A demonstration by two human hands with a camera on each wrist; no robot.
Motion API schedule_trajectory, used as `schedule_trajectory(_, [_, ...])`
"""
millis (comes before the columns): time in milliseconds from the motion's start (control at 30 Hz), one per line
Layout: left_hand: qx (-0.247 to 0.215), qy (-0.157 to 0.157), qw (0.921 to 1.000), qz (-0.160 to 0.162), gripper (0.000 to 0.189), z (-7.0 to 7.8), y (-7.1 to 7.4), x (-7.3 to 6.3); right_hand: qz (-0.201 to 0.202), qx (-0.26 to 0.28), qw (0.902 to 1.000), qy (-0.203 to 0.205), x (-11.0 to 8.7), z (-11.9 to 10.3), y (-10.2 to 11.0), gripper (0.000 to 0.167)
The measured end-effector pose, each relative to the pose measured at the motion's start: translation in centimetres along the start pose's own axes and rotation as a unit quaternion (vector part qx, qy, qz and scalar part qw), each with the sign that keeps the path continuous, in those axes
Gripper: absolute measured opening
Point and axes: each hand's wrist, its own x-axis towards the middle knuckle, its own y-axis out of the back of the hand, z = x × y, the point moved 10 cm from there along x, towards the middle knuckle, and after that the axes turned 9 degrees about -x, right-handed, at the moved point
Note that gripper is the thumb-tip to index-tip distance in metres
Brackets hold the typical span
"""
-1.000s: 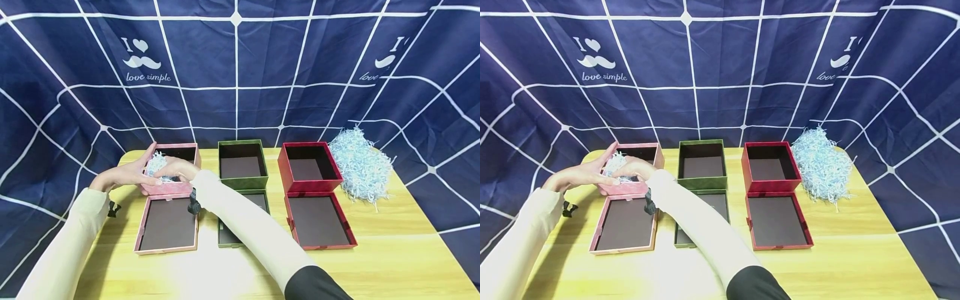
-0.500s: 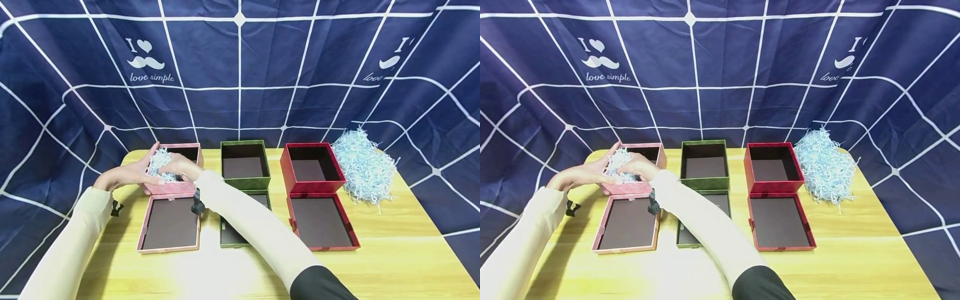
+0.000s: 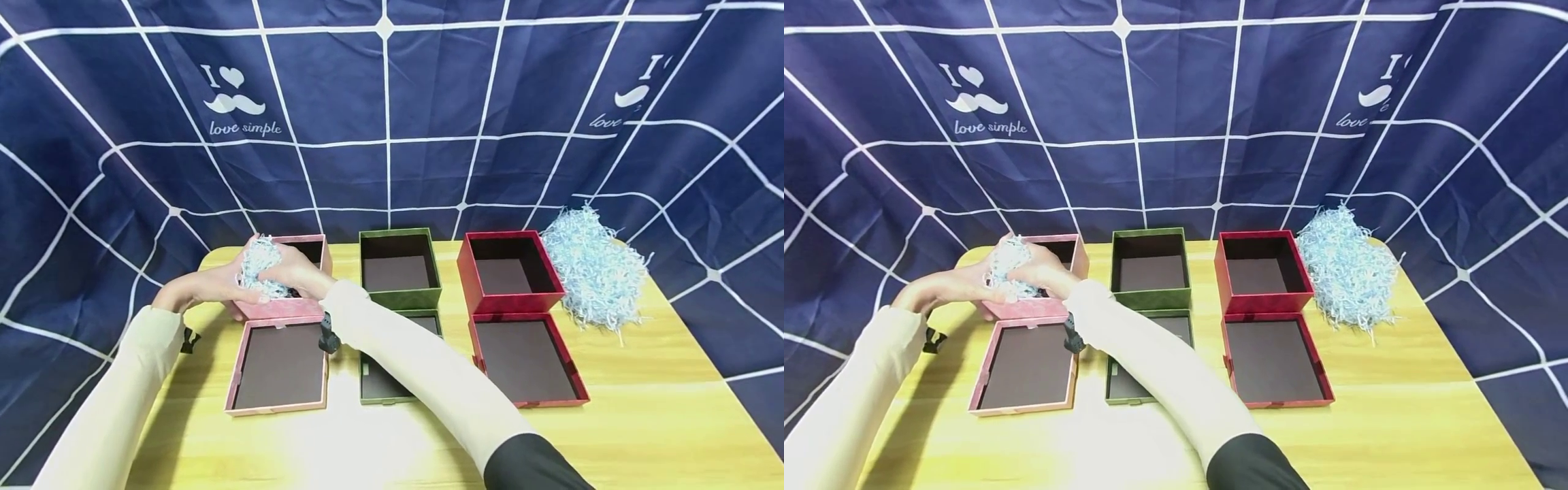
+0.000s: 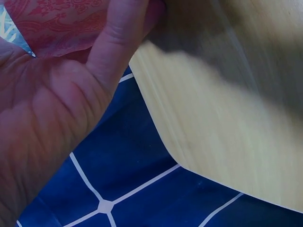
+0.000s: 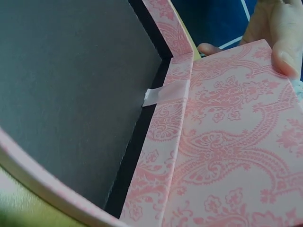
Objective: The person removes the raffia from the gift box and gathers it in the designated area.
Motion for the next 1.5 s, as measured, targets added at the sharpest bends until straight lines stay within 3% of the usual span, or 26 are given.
schedule_trajectory(200, [0.003, 0.01, 0.9999, -0.003, 0.125, 0.1, -0.2, -0.1, 0.025, -0.018, 0.9994, 0.017, -0.6, -0.7, 1.2, 0.053])
schedule_trajectory(400, [0.035, 0.031, 0.9989, 0.0, 0.111, -0.2, -0.1, -0.2, 0.042, -0.039, 0.9982, 0.019, -0.9, -0.9, 2.5, 0.074])
schedule_trajectory(600, [0.077, 0.041, 0.9962, 0.005, 0.132, -0.6, 0.0, -0.4, 0.058, -0.023, 0.9976, 0.028, -1.5, -1.6, 4.4, 0.087])
schedule_trajectory(833, [0.008, 0.007, 0.9999, -0.002, 0.139, -0.1, -0.4, 0.0, 0.082, 0.013, 0.9955, 0.046, -2.5, -2.4, 7.4, 0.09])
schedule_trajectory(1000, [0.009, -0.01, 0.9998, -0.013, 0.139, 0.2, -0.4, 0.2, 0.096, 0.027, 0.9935, 0.055, -3.4, -2.9, 9.5, 0.084])
schedule_trajectory(1267, [-0.02, -0.003, 0.9996, -0.019, 0.136, 0.0, -0.5, 0.0, 0.097, 0.067, 0.9884, 0.096, -4.9, -4.3, 12.2, 0.071])
schedule_trajectory(1500, [-0.004, 0.009, 0.9999, -0.008, 0.138, -0.1, -0.3, 0.0, 0.102, 0.141, 0.9799, 0.097, -5.7, -4.6, 13.9, 0.07])
